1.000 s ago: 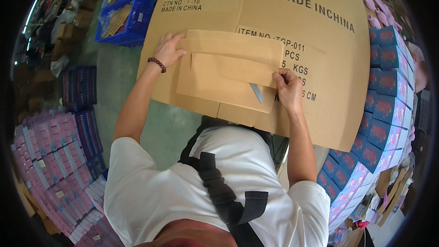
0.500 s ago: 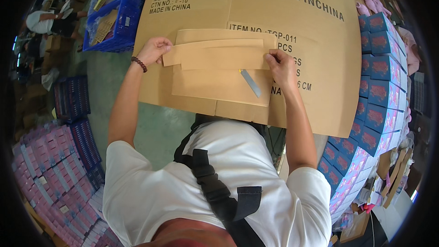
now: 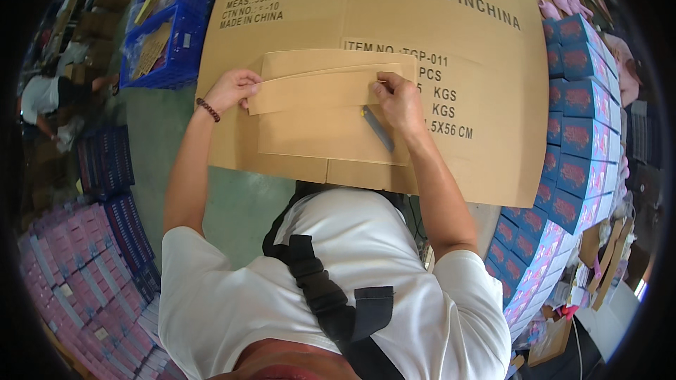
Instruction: The person applies printed cardboard labels to large flat cardboard boxes using yellow adhesive tape. They position each label, smooth it down, and secure it with tape, repeating the process for multiple boxes.
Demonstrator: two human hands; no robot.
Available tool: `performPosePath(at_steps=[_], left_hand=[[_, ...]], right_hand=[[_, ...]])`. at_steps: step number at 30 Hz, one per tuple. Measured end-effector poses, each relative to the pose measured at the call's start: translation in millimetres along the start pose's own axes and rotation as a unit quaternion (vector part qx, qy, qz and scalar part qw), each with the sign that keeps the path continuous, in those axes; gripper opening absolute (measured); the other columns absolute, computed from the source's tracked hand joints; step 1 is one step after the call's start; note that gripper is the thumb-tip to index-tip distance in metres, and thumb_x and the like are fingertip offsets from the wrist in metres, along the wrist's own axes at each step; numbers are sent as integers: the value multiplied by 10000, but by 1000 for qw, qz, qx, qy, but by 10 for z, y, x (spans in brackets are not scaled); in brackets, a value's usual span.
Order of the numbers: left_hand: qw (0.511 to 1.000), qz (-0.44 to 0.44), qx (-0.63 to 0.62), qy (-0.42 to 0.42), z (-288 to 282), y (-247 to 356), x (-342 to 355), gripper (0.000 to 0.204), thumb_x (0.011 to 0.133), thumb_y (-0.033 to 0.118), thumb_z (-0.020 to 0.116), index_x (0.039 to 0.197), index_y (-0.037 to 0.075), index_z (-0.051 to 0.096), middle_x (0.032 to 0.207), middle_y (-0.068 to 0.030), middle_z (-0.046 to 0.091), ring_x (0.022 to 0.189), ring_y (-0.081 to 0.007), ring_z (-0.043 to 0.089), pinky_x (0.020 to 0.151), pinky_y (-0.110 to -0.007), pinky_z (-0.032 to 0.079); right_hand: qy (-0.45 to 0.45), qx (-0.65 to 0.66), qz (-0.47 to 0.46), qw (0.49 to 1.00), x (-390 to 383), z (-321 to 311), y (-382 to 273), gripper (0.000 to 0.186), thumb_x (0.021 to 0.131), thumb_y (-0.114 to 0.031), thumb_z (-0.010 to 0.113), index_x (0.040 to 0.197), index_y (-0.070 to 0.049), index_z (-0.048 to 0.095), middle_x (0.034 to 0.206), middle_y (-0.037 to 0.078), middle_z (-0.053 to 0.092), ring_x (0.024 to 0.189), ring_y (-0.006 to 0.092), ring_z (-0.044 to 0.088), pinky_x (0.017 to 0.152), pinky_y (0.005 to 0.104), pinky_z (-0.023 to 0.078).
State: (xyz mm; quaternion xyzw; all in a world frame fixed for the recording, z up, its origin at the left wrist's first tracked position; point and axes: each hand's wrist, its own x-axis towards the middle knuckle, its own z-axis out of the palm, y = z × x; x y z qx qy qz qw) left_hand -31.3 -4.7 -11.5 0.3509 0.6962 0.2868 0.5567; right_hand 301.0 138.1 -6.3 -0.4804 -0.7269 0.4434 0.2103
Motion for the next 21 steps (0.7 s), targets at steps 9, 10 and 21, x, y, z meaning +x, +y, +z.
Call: performPosePath(at_steps=[9, 10, 21], left_hand=[[1000, 5, -4, -2, -14, -20, 49, 161, 858, 120, 623, 961, 2, 584, 749, -14, 618, 541, -50, 517, 470, -184, 423], [1000, 3, -6, -2, -16, -22, 50, 162, 857, 121, 626, 961, 4, 586, 747, -13, 619, 540, -49, 516, 469, -185, 422], [999, 32, -18, 8, -57, -78, 15, 123, 864, 69, 590, 973, 19, 617, 783, -1, 638, 570, -33, 499, 487, -180, 410]], right_hand=[[-5, -14, 31, 999, 2, -293, 60, 298, 870, -113, 603, 1118, 50, 582, 877, 122, 675, 747, 112, 602, 632, 242, 476], [-7, -34, 15, 999, 0, -303, 37, 307, 858, -125, 614, 1115, 42, 586, 879, 125, 674, 748, 136, 612, 640, 258, 480], [48, -330, -152, 930, 102, -230, -205, 340, 782, -147, 605, 1108, -53, 601, 986, 129, 628, 1013, 314, 541, 838, 419, 443]])
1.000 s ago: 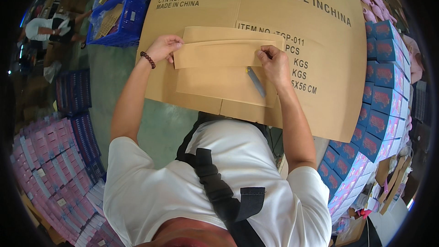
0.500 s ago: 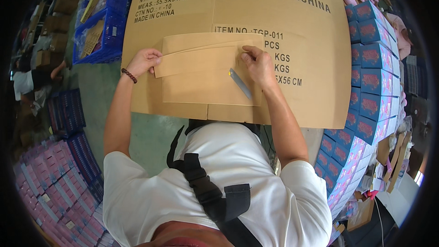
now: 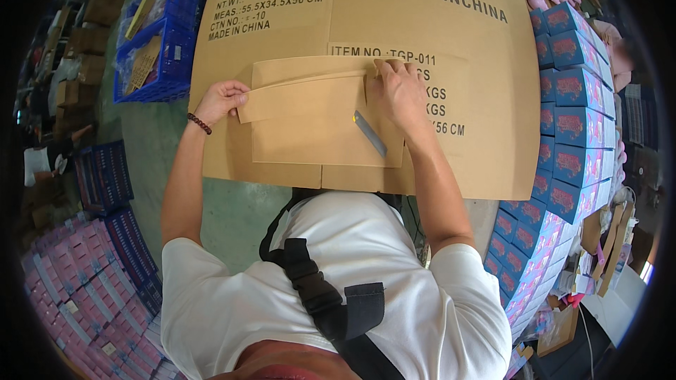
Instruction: The person applies printed cardboard labels to large flat cardboard boxes using yellow adhesive tape. They position each label, smooth it down, and secure it with tape, repeating the process for multiple boxes.
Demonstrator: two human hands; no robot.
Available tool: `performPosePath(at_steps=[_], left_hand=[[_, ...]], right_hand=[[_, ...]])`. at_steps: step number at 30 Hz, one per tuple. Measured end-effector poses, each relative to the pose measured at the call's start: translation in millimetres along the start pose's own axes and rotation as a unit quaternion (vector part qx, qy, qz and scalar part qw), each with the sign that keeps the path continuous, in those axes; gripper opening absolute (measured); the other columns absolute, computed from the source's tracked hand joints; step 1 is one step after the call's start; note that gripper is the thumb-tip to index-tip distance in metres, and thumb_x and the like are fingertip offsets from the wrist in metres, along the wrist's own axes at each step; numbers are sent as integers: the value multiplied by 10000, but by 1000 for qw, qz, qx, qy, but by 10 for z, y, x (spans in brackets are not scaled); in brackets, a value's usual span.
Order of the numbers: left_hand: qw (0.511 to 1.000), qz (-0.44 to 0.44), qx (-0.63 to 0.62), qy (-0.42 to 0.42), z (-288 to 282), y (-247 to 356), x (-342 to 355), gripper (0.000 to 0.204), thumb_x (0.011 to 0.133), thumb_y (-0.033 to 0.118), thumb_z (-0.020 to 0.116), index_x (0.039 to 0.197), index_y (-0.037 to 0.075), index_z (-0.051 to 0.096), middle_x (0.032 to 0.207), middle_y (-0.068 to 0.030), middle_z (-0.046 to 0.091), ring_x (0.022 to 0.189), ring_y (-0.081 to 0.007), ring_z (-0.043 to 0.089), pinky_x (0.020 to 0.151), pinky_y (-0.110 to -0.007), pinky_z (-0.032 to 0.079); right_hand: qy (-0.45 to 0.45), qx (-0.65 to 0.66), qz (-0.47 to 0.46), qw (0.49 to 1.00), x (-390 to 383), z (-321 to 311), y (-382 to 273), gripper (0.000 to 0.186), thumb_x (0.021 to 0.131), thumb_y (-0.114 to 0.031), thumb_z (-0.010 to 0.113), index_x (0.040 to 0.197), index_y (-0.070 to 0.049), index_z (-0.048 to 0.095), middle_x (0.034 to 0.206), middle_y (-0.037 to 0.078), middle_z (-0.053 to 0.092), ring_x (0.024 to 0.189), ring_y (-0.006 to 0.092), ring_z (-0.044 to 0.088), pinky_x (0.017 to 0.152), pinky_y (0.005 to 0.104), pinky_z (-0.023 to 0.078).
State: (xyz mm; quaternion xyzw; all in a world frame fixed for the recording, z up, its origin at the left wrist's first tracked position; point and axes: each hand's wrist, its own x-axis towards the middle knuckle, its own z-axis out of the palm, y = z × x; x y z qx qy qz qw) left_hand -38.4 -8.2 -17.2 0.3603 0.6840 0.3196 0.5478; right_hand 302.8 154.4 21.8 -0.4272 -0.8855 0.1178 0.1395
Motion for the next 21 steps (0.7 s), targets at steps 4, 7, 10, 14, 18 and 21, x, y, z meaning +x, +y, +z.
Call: performPosePath(at_steps=[4, 7, 10, 14, 18, 21], left_hand=[[1000, 9, 11, 2, -17, -2, -41, 151, 859, 47, 580, 1002, 17, 618, 836, -15, 650, 590, -33, 504, 500, -175, 409], [1000, 11, 16, 14, -26, -16, -58, 186, 856, 49, 587, 1038, 19, 604, 831, -1, 632, 636, -40, 519, 531, -185, 415], [997, 32, 60, 41, -56, -24, -66, 178, 856, 30, 568, 1027, 19, 614, 841, -7, 631, 674, -61, 546, 576, -199, 446], [958, 121, 225, 130, -18, 100, -90, 167, 840, 41, 591, 1000, 17, 635, 864, -28, 643, 744, -95, 582, 664, -227, 478], [987, 100, 93, 78, 529, 445, -64, 255, 847, 143, 639, 1064, 11, 615, 974, -66, 644, 823, -129, 608, 721, -254, 496], [963, 88, -245, -73, 1273, 682, -110, 362, 880, 234, 615, 1172, 31, 547, 1019, -74, 638, 853, -163, 621, 723, -281, 507]], right_hand=[[-99, 2, -38, 994, 90, 26, 178, 270, 768, -140, 603, 1030, -86, 638, 989, 121, 631, 955, 316, 558, 770, 435, 464], [-102, 111, 8, 989, 140, 18, 313, 194, 791, -136, 592, 971, -99, 653, 868, 129, 647, 853, 326, 592, 734, 423, 471], [-40, 201, 82, 975, 184, -139, 522, 153, 836, -127, 584, 963, -66, 644, 764, 106, 646, 705, 265, 607, 634, 355, 486], [46, 372, 185, 908, 208, -390, 715, 140, 877, -146, 597, 937, -26, 636, 704, 24, 612, 612, 85, 540, 537, 231, 427], [73, 484, 223, 843, 107, -371, 537, 136, 886, -159, 602, 922, -32, 633, 678, -2, 592, 528, 59, 503, 456, 200, 382], [54, 567, 251, 783, 8, -212, 234, 132, 883, -144, 602, 926, -21, 626, 695, 7, 590, 530, 72, 508, 455, 215, 402]])
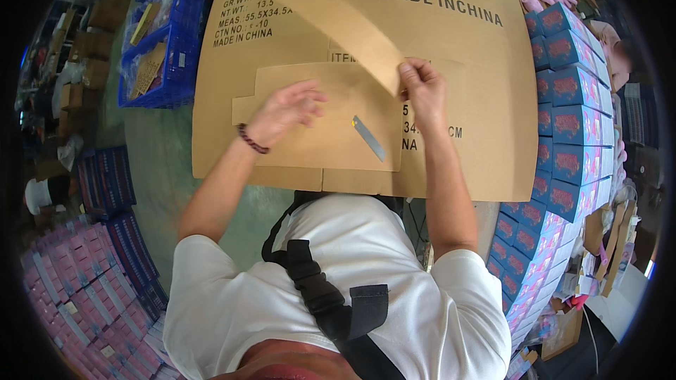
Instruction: The person applies printed cardboard labels to large flat cardboard boxes using yellow adhesive tape. They position each label, smooth it down, and secure it with tape, repeating the process for multiple boxes.
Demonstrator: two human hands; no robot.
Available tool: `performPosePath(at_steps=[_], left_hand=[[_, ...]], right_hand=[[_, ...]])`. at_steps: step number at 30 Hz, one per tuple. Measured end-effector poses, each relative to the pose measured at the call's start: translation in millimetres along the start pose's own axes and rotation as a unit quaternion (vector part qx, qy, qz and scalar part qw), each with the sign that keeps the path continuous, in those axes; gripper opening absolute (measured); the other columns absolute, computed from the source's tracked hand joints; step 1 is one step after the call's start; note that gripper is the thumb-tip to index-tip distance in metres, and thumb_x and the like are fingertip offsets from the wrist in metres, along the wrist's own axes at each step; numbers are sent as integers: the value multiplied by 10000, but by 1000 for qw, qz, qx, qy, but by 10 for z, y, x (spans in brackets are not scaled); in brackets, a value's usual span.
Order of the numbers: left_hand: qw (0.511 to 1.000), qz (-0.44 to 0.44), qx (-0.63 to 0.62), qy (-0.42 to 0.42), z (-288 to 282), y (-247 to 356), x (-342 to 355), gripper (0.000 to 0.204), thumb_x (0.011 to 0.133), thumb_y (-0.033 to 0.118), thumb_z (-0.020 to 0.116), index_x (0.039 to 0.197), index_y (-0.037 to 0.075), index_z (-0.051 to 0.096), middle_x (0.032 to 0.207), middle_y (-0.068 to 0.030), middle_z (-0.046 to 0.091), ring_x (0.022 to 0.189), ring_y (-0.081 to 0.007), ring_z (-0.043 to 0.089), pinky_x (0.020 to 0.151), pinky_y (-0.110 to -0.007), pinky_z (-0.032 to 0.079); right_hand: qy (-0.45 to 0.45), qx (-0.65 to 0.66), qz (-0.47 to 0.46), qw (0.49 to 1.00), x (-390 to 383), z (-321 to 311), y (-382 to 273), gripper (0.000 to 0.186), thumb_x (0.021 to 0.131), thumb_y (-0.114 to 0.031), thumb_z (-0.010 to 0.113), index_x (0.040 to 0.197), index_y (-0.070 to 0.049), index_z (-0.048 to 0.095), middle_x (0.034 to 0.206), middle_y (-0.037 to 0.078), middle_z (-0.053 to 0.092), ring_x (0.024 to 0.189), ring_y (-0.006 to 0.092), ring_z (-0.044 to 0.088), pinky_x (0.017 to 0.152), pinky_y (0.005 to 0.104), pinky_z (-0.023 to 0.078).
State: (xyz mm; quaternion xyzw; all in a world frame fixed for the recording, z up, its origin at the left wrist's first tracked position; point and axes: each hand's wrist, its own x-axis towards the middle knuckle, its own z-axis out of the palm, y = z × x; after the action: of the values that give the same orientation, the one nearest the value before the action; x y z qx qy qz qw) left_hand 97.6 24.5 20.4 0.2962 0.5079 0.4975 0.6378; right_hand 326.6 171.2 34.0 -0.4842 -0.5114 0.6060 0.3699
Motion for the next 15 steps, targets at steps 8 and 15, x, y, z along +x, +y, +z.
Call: performPosePath(at_steps=[8, 15], left_hand=[[978, 22, -194, 72, 654, -50, 394, 277, 890, 231, 594, 1077, 28, 566, 980, -95, 641, 814, -181, 644, 610, -297, 540], [976, 50, -188, 96, 633, -68, 379, 235, 895, 209, 585, 1056, 38, 575, 936, -91, 656, 772, -172, 650, 560, -288, 533]], right_hand=[[-132, 120, 92, 980, -355, 138, 8, 294, 935, -234, 526, 1051, 27, 596, 828, 60, 624, 673, 125, 582, 579, 269, 493], [-197, 223, 111, 948, -376, -1, 50, 351, 924, -247, 537, 1083, 63, 582, 948, 134, 642, 799, 189, 638, 685, 298, 548]])
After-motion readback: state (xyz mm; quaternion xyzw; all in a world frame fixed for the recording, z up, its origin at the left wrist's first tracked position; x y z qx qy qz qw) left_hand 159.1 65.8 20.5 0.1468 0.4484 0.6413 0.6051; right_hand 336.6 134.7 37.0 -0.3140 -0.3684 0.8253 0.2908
